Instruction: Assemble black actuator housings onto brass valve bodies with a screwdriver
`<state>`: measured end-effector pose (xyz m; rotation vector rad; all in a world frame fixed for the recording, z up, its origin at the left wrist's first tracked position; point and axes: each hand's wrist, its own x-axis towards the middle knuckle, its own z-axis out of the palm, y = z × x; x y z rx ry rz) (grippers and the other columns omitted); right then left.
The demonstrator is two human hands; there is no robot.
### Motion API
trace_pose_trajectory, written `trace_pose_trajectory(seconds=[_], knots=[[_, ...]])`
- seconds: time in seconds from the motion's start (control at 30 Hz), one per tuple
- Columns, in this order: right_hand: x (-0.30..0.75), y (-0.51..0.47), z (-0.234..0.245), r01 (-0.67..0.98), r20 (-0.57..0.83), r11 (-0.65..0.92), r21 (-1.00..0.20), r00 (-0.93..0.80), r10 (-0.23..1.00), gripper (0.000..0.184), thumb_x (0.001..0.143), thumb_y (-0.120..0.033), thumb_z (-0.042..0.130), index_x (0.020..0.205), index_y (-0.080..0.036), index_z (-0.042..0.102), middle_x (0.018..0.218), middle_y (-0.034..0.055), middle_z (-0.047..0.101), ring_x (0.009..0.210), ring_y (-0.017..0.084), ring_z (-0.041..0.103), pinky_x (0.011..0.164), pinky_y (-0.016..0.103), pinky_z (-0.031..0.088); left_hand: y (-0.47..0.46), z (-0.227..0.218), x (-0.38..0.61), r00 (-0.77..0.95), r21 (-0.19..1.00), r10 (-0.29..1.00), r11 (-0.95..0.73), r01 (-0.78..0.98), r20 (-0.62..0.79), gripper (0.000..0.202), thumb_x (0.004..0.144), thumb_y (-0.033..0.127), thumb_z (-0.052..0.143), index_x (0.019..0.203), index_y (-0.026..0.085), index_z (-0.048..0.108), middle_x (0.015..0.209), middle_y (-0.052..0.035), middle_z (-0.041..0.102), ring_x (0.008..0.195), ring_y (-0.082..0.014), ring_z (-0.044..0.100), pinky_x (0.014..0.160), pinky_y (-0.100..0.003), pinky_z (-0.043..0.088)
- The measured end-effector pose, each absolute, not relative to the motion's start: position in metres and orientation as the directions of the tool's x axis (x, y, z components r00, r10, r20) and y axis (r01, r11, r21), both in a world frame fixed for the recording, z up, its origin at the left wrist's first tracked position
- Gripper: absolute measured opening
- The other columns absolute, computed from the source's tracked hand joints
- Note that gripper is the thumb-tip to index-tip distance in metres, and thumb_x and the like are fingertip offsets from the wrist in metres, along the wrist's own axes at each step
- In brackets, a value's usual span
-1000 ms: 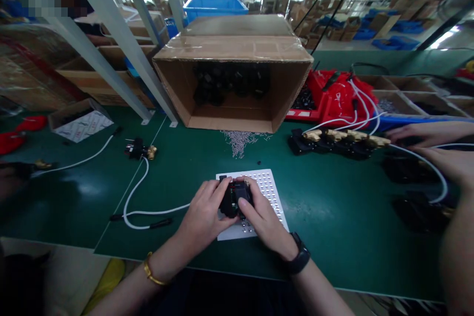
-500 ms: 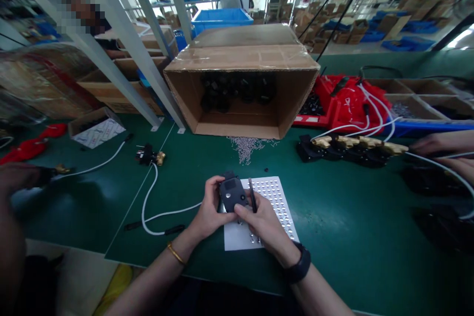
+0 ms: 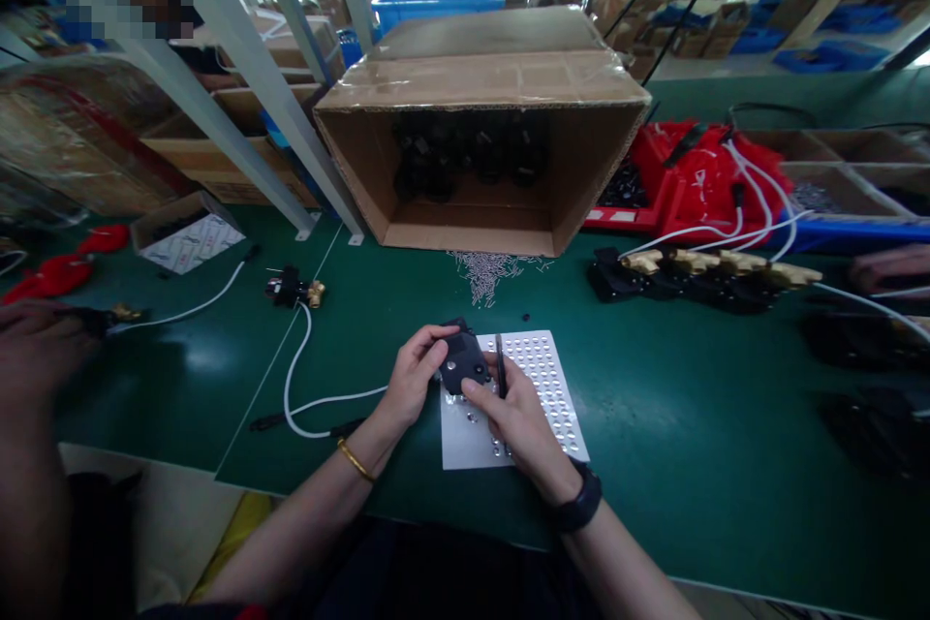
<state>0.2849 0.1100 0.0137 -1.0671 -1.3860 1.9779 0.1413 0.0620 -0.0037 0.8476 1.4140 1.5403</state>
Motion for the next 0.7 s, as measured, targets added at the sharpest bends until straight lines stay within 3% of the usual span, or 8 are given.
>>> trace_pose_trajectory(seconds=[0.2, 0.3, 0.4, 0.47, 0.5, 0.57, 0.63, 0.7], knots=[[0.282, 0.105, 0.009, 0.007, -0.317, -0.376, -0.927, -0.55, 0.772, 0.038, 0.07, -0.037, 0.072, 0.097, -0.017, 0.053, 0.064, -0.0043, 0.053, 0.034, 0.002, 0.03, 0.03, 0.015, 0.022, 0.064, -0.005, 0.145, -0.437, 0.991, 0.898, -0.003, -0.135, -0.057, 0.031, 0.08, 0.043, 0.055, 0.096, 0.016, 0.057, 0.09, -0.0037, 0.06, 0.083, -0.0163, 0.055, 0.076, -0.026, 0.043], [0.282, 0.103, 0.007, -0.041, -0.345, -0.425, -0.904, -0.516, 0.784, 0.041, 0.068, -0.038, 0.073, 0.096, -0.017, 0.051, 0.065, -0.0051, 0.051, 0.032, 0.0, 0.027, 0.028, 0.013, 0.02, 0.064, -0.002, 0.141, -0.374, 0.997, 0.927, 0.009, -0.073, -0.036, 0.033, 0.082, 0.045, 0.05, 0.099, 0.017, 0.056, 0.093, -0.005, 0.06, 0.087, -0.0175, 0.056, 0.079, -0.028, 0.043], [0.282, 0.101, 0.004, -0.056, -0.381, -0.469, -0.882, -0.503, 0.776, 0.042, 0.068, -0.039, 0.073, 0.096, -0.017, 0.05, 0.065, -0.0053, 0.051, 0.032, 0.0, 0.027, 0.028, 0.013, 0.02, 0.061, -0.001, 0.138, -0.207, 0.999, 0.978, -0.008, 0.042, 0.017, 0.064, 0.067, 0.048, 0.068, 0.12, 0.02, 0.045, 0.113, -0.0081, 0.055, 0.102, -0.0235, 0.053, 0.088, -0.034, 0.042], [0.284, 0.1, 0.003, -0.035, -0.377, -0.456, -0.889, -0.508, 0.774, 0.04, 0.07, -0.041, 0.07, 0.097, -0.017, 0.05, 0.066, -0.0046, 0.053, 0.031, 0.0, 0.026, 0.027, 0.014, 0.02, 0.058, -0.003, 0.139, -0.165, 0.988, 0.986, -0.01, 0.157, 0.036, 0.093, 0.05, 0.038, 0.082, 0.128, 0.023, 0.034, 0.124, -0.01, 0.048, 0.111, -0.0275, 0.049, 0.094, -0.039, 0.039], [0.285, 0.1, 0.003, -0.009, -0.359, -0.422, -0.906, -0.511, 0.781, 0.039, 0.072, -0.042, 0.068, 0.098, -0.018, 0.05, 0.068, -0.0035, 0.055, 0.031, 0.001, 0.029, 0.028, 0.014, 0.022, 0.057, -0.005, 0.141, -0.184, 0.978, 0.982, 0.001, 0.208, 0.038, 0.096, 0.048, 0.03, 0.083, 0.129, 0.023, 0.032, 0.126, -0.0106, 0.046, 0.112, -0.028, 0.048, 0.095, -0.041, 0.039], [0.289, 0.103, 0.004, 0.097, -0.286, -0.277, -0.956, -0.527, 0.801, 0.04, 0.074, -0.043, 0.065, 0.102, -0.018, 0.051, 0.076, 0.0012, 0.059, 0.041, 0.008, 0.047, 0.034, 0.019, 0.037, 0.056, -0.01, 0.145, -0.255, 0.964, 0.966, 0.029, 0.265, 0.042, 0.083, 0.054, 0.019, 0.078, 0.125, 0.022, 0.034, 0.124, -0.0108, 0.047, 0.112, -0.0266, 0.049, 0.096, -0.042, 0.039], [0.294, 0.11, 0.009, 0.256, -0.156, -0.017, -0.967, -0.533, 0.832, 0.052, 0.071, -0.039, 0.067, 0.115, -0.019, 0.048, 0.096, 0.0077, 0.061, 0.074, 0.021, 0.062, 0.059, 0.031, 0.053, 0.057, -0.016, 0.149, -0.29, 0.959, 0.956, 0.033, 0.28, 0.052, 0.075, 0.057, 0.016, 0.074, 0.122, 0.021, 0.035, 0.121, -0.01, 0.049, 0.11, -0.0252, 0.051, 0.094, -0.042, 0.04], [0.299, 0.12, 0.017, 0.386, 0.015, 0.298, -0.873, -0.589, 0.808, 0.075, 0.067, -0.032, 0.072, 0.131, -0.021, 0.035, 0.121, 0.0116, 0.052, 0.108, 0.029, 0.052, 0.086, 0.044, 0.048, 0.058, -0.02, 0.151, -0.275, 0.952, 0.959, 0.019, 0.305, 0.069, 0.076, 0.054, 0.021, 0.078, 0.118, 0.021, 0.038, 0.12, -0.0095, 0.05, 0.109, -0.0256, 0.051, 0.094, -0.041, 0.041]])
